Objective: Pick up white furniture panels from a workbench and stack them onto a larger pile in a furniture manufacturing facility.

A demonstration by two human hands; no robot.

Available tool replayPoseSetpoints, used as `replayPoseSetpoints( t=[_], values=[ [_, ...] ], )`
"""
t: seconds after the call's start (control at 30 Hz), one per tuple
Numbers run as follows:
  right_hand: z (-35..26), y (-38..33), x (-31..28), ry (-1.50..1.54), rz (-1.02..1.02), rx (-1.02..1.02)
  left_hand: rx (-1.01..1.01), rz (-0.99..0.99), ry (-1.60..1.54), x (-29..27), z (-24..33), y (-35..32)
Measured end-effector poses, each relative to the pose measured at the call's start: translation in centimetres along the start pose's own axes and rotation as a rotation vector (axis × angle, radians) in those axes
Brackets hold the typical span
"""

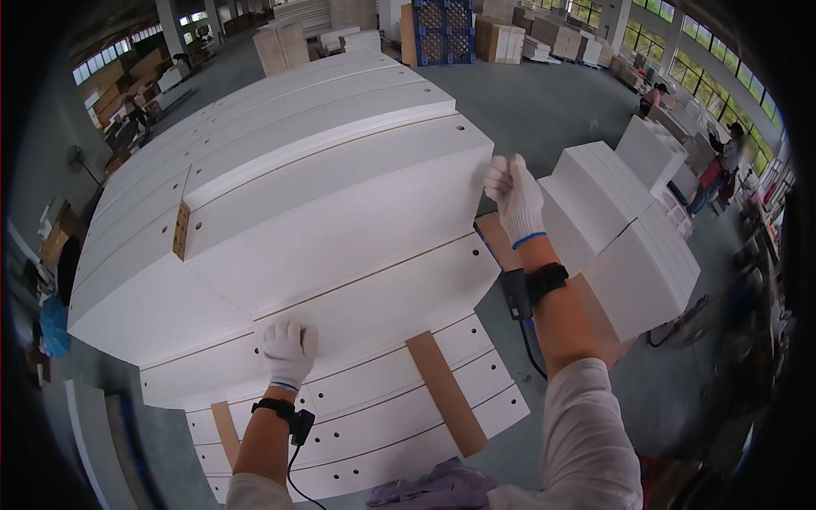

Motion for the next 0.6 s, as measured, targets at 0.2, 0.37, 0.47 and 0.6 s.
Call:
replayPoseSetpoints(
  t=[0.2,0.37,0.47,0.6],
  values=[
    [0.3,0.5,5.5,0.011,-0.376,0.122,-0.028,-0.039,0.017,0.3,-0.1,-0.1],
    [1.8,-0.2,3.1,0.216,-0.380,0.161,-0.046,-0.045,-0.006,0.4,-0.4,0.0],
    [4.0,0.6,2.1,0.063,-0.254,0.194,-0.037,-0.012,-0.031,0.2,-0.4,0.0],
    [4.1,0.3,1.9,0.055,-0.217,0.119,-0.035,0.003,-0.031,-0.1,-0.2,0.0]
  ],
)
Point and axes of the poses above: each hand's wrist, its own y-axis towards the middle knuckle, its own x-axis out of the palm, z = x × y, the point moved 8 cm from there along y, towards the middle knuckle, and after that the axes turned 3 degrees about -x, right-handed, at the moved point
